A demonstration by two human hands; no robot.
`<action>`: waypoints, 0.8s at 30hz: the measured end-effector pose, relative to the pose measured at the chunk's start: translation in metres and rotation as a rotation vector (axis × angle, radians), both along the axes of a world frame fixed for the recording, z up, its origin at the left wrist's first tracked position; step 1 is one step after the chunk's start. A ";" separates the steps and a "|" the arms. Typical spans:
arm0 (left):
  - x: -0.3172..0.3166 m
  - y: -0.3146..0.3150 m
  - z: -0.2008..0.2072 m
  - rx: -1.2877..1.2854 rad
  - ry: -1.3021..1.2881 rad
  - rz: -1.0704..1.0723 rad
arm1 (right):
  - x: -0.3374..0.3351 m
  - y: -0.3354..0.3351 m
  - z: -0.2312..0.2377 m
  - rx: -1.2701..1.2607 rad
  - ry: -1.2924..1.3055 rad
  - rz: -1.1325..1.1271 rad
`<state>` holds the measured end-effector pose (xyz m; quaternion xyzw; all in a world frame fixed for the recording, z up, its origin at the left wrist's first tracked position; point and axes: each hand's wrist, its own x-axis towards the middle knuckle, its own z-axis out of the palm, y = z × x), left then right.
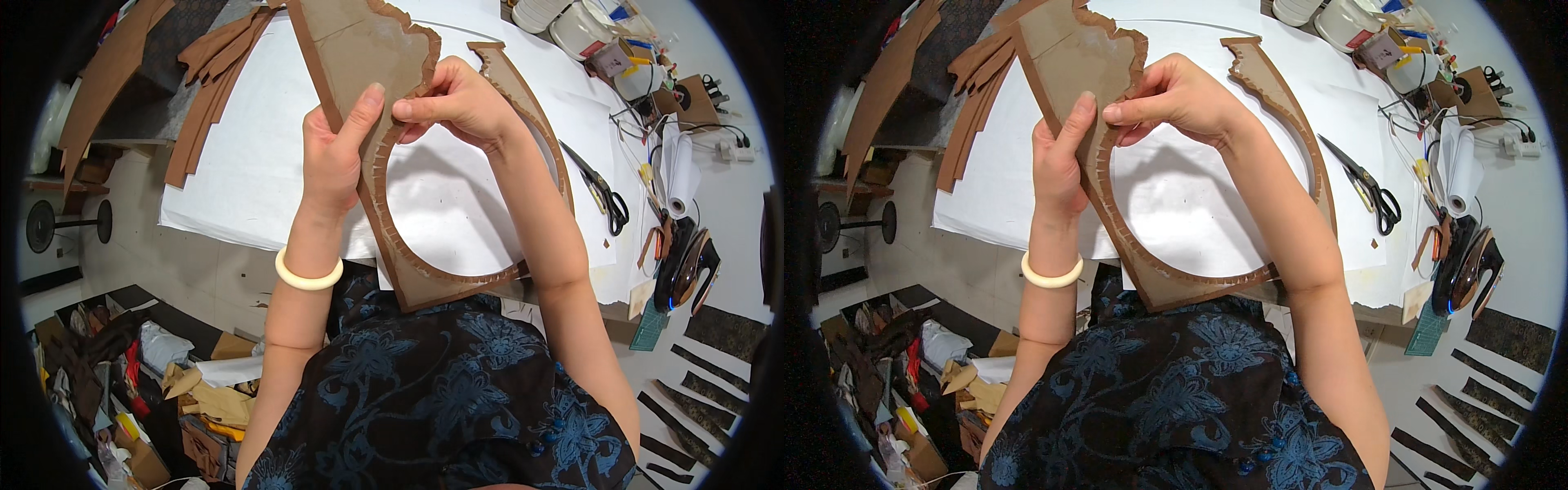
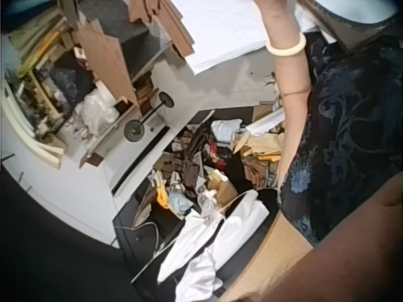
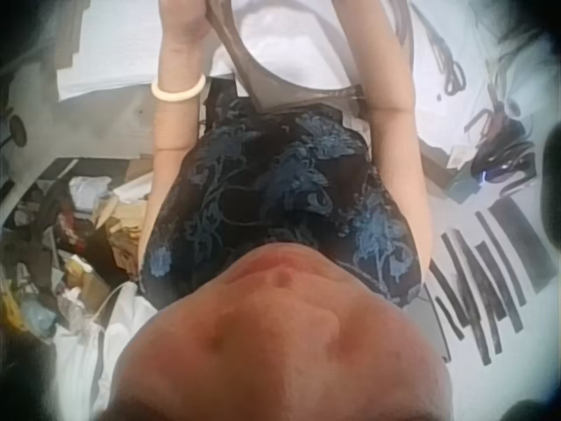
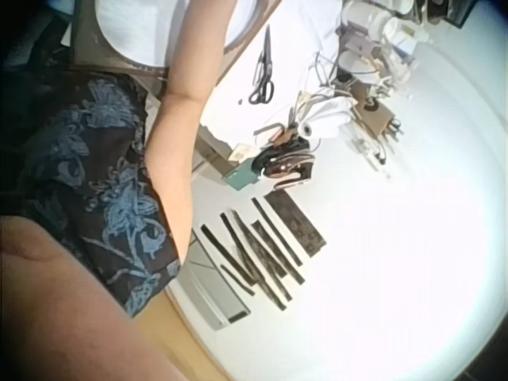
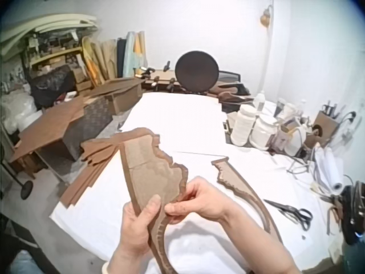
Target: The person applies glue to the edges of a large, irregularly shaped cardboard piece using a brush. They then carefully align and press a smaller, matching cardboard piece onto the glued surface, smoothing it down to ensure adhesion.
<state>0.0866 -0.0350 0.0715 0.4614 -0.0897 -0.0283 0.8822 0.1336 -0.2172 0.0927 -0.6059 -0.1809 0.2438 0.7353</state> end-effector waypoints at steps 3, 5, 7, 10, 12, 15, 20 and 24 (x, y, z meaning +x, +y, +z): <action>-0.002 0.000 -0.002 0.032 -0.034 0.026 | -0.003 0.005 0.002 -0.029 0.005 -0.039; -0.004 -0.001 0.000 0.012 -0.023 0.028 | -0.007 0.009 0.000 -0.025 -0.007 -0.089; -0.004 0.001 0.003 -0.091 0.034 -0.016 | -0.012 0.009 -0.002 -0.062 -0.048 -0.108; -0.002 0.003 0.000 -0.149 0.084 -0.022 | -0.018 0.005 -0.004 -0.034 -0.105 -0.089; 0.001 0.004 -0.001 -0.141 0.095 -0.017 | -0.015 0.000 -0.009 0.057 -0.080 -0.080; 0.007 0.009 0.005 -0.105 0.079 -0.042 | -0.014 -0.005 -0.005 0.021 -0.111 -0.052; 0.014 0.010 0.013 -0.109 0.041 -0.142 | -0.008 -0.006 -0.012 0.077 -0.173 -0.087; 0.010 0.004 0.014 -0.049 0.021 -0.053 | -0.007 -0.003 -0.012 0.048 -0.182 -0.134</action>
